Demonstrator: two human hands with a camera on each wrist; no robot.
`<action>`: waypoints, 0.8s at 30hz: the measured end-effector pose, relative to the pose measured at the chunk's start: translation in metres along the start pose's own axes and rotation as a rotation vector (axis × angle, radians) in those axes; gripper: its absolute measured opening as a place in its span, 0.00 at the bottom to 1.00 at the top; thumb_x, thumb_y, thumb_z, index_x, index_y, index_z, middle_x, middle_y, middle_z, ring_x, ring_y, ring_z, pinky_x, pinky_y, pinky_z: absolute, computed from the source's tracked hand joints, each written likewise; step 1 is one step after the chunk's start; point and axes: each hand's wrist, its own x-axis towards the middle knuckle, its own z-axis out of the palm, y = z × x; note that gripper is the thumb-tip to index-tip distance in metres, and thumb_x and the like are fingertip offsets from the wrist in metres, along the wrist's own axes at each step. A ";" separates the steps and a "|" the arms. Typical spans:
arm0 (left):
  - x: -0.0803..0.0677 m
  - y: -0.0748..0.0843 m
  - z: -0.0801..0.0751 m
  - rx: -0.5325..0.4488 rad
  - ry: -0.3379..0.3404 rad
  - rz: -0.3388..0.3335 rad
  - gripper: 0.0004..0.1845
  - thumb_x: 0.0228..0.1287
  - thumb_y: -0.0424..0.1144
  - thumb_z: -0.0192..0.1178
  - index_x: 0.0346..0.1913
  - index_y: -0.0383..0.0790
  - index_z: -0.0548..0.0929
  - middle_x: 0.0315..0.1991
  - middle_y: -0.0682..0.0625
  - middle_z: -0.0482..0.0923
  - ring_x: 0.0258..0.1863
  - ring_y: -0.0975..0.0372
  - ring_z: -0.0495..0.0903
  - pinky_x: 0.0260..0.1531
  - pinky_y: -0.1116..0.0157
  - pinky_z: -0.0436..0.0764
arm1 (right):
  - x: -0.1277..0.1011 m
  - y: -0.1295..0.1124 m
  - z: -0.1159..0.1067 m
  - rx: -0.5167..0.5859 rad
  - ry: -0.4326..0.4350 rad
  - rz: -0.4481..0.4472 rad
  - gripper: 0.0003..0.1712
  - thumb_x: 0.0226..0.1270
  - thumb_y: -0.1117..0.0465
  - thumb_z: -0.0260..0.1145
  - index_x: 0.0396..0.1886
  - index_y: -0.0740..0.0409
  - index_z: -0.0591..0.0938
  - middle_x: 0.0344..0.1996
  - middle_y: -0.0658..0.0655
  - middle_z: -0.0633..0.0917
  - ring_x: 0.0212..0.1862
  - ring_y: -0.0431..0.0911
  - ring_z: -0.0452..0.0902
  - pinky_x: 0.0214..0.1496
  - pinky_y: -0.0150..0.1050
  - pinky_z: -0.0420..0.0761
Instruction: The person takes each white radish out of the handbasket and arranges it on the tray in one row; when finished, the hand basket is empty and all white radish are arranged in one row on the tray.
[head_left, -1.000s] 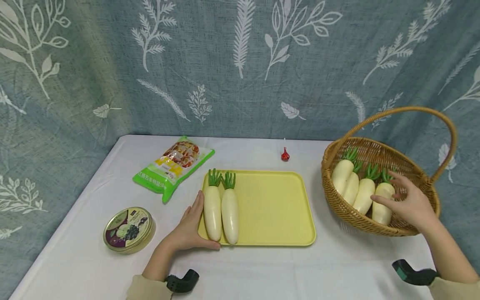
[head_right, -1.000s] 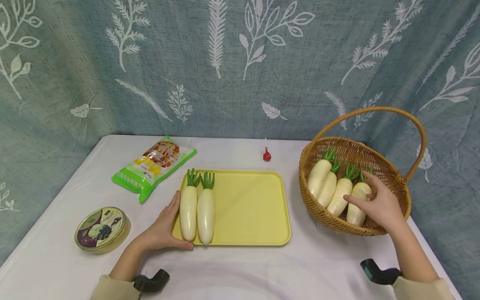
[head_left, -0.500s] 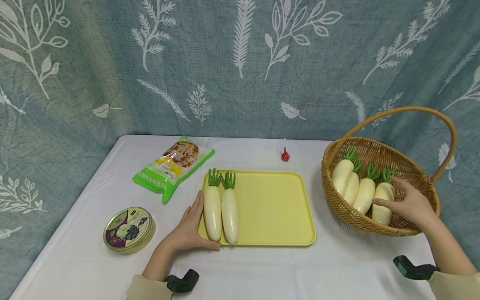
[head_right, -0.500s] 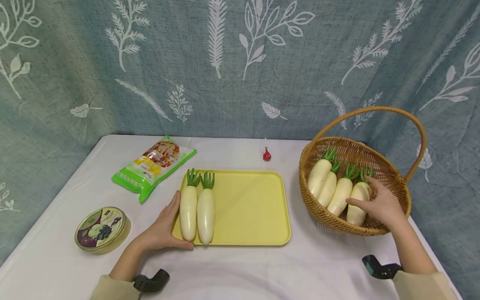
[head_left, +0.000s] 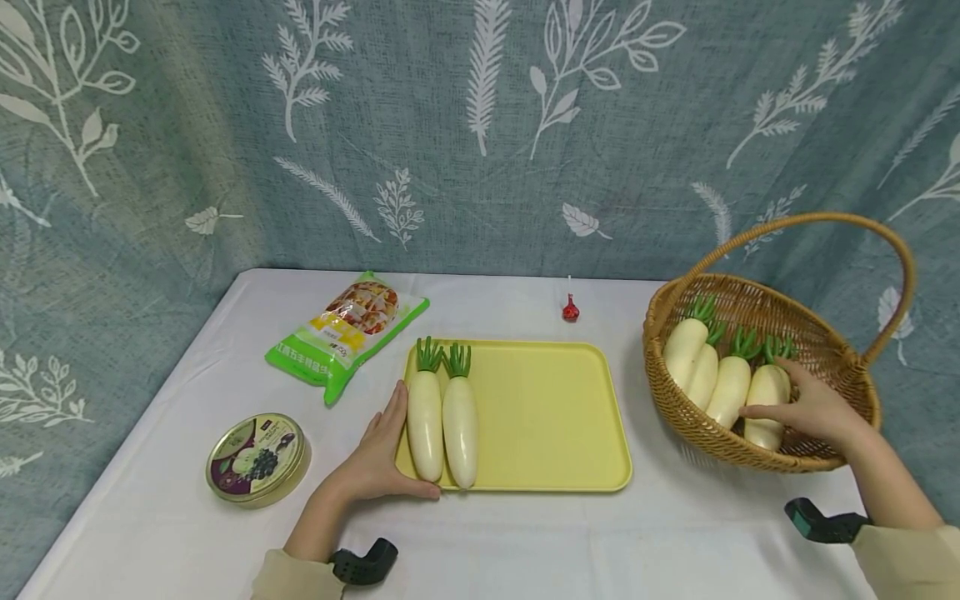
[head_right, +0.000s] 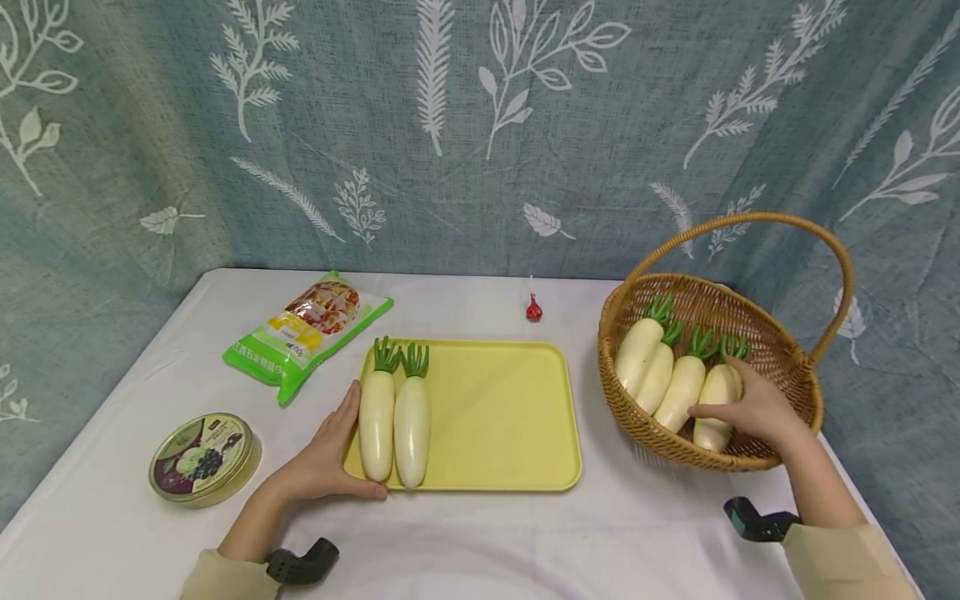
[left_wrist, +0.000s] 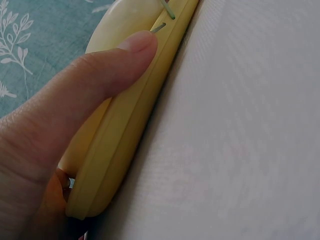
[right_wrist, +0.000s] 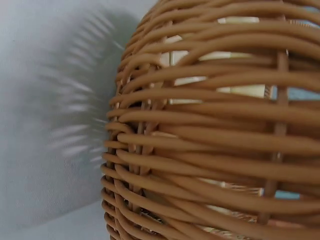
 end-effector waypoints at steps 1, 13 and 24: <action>0.000 0.000 0.000 0.001 -0.001 0.000 0.77 0.27 0.58 0.76 0.69 0.30 0.29 0.71 0.37 0.28 0.70 0.50 0.33 0.66 0.49 0.36 | 0.000 0.001 0.000 0.010 -0.009 -0.002 0.63 0.55 0.44 0.67 0.67 0.76 0.36 0.57 0.88 0.49 0.49 0.74 0.65 0.34 0.47 0.80; 0.000 -0.001 0.001 -0.007 0.000 0.011 0.77 0.28 0.57 0.76 0.69 0.30 0.29 0.71 0.36 0.28 0.70 0.49 0.33 0.65 0.48 0.35 | 0.008 0.009 -0.003 0.112 -0.126 0.001 0.63 0.59 0.47 0.65 0.66 0.74 0.28 0.58 0.88 0.43 0.52 0.73 0.62 0.37 0.47 0.80; 0.000 -0.001 0.000 -0.006 0.001 0.001 0.77 0.27 0.58 0.76 0.69 0.31 0.30 0.71 0.37 0.28 0.70 0.51 0.33 0.65 0.49 0.35 | 0.009 0.010 -0.003 0.146 -0.146 0.000 0.62 0.59 0.52 0.65 0.65 0.74 0.28 0.57 0.87 0.45 0.48 0.69 0.68 0.36 0.47 0.80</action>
